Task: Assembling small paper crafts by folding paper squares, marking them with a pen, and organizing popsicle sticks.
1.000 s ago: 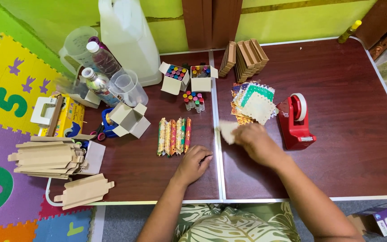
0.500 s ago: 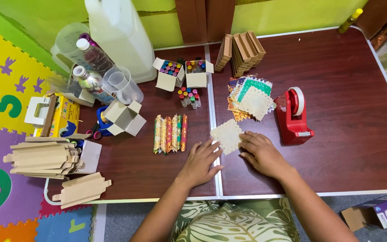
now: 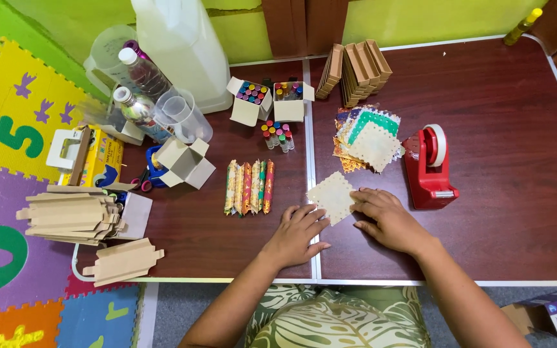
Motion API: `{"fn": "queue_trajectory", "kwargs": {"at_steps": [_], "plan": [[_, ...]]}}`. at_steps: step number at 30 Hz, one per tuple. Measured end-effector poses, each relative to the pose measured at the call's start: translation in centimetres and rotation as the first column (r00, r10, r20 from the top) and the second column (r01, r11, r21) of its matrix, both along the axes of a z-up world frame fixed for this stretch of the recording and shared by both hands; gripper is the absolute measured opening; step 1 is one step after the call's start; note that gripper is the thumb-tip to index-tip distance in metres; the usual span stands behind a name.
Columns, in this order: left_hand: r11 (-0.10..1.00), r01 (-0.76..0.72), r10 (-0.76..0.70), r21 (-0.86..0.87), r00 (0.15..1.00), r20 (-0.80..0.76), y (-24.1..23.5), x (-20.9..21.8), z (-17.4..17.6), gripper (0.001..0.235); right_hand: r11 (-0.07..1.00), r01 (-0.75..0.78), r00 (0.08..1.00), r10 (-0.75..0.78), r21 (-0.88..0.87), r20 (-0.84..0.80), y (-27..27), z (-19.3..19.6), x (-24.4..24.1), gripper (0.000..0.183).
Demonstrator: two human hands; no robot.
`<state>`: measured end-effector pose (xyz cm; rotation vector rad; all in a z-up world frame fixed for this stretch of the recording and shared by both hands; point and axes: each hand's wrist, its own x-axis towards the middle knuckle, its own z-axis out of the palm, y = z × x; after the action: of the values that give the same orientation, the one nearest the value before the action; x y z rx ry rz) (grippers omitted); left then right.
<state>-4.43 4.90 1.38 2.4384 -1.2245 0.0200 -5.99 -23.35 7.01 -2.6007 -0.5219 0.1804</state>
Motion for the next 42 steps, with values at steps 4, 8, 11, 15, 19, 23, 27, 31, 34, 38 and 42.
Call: {"fn": "queue_trajectory", "kwargs": {"at_steps": [4, 8, 11, 15, 19, 23, 27, 31, 34, 38, 42], "plan": [[1.000, -0.008, 0.008, -0.012, 1.000, 0.004, 0.0, 0.1, -0.2, 0.053, 0.999, -0.028, 1.000, 0.028, 0.035, 0.001, -0.7, -0.9, 0.7, 0.035], [0.997, -0.036, 0.035, -0.062, 0.999, -0.018, 0.2, 0.6, 0.3, 0.048, 0.997, -0.024, 0.996, 0.018, 0.073, 0.086, -1.1, -2.9, 1.0, 0.028], [0.989, -0.115, 0.117, -0.088, 0.993, 0.026, 0.5, 2.8, 0.0, 0.044, 0.998, -0.005, 0.989, -0.004, 0.066, 0.145, -0.9, -3.3, 1.3, 0.023], [0.911, -0.352, 0.377, -0.214, 0.922, 0.087, 0.3, 6.7, 3.4, 0.053, 0.996, 0.025, 0.989, -0.036, 0.081, 0.143, -0.7, -3.1, 1.0, 0.022], [0.853, -0.459, 0.519, -0.249, 0.799, 0.303, 0.3, 12.0, 1.8, 0.057, 0.992, 0.043, 0.993, -0.056, 0.120, 0.108, -0.7, -2.5, 0.9, 0.021], [0.801, -0.514, 0.598, -0.308, 0.656, 0.460, 0.2, 15.3, 0.1, 0.047, 0.989, 0.041, 0.995, -0.053, 0.142, 0.079, -0.7, -2.0, 0.9, 0.020], [0.785, -0.508, 0.618, -0.355, 0.602, 0.506, 0.2, 16.5, -1.7, 0.036, 0.988, 0.048, 0.997, -0.057, 0.147, 0.060, -0.7, -1.9, 0.8, 0.020], [0.777, -0.501, 0.627, -0.381, 0.567, 0.534, 0.1, 16.8, -2.7, 0.028, 0.989, 0.045, 0.997, -0.052, 0.140, 0.049, -0.8, -1.8, 0.9, 0.021], [0.772, -0.507, 0.633, -0.383, 0.564, 0.530, -0.4, 15.6, -1.4, 0.023, 0.990, 0.046, 0.997, -0.052, 0.131, 0.048, -0.8, -1.9, 0.8, 0.022], [0.758, -0.510, 0.652, -0.407, 0.601, 0.461, -0.8, 13.8, 0.0, 0.016, 0.990, 0.041, 0.998, -0.047, 0.136, 0.043, -0.9, -2.1, 0.9, 0.021], [0.751, -0.462, 0.633, -0.471, 0.706, 0.318, -1.4, 10.6, 1.4, 0.021, 0.989, 0.038, 0.997, -0.047, 0.144, 0.056, -1.0, -2.1, 0.8, 0.020]]}}
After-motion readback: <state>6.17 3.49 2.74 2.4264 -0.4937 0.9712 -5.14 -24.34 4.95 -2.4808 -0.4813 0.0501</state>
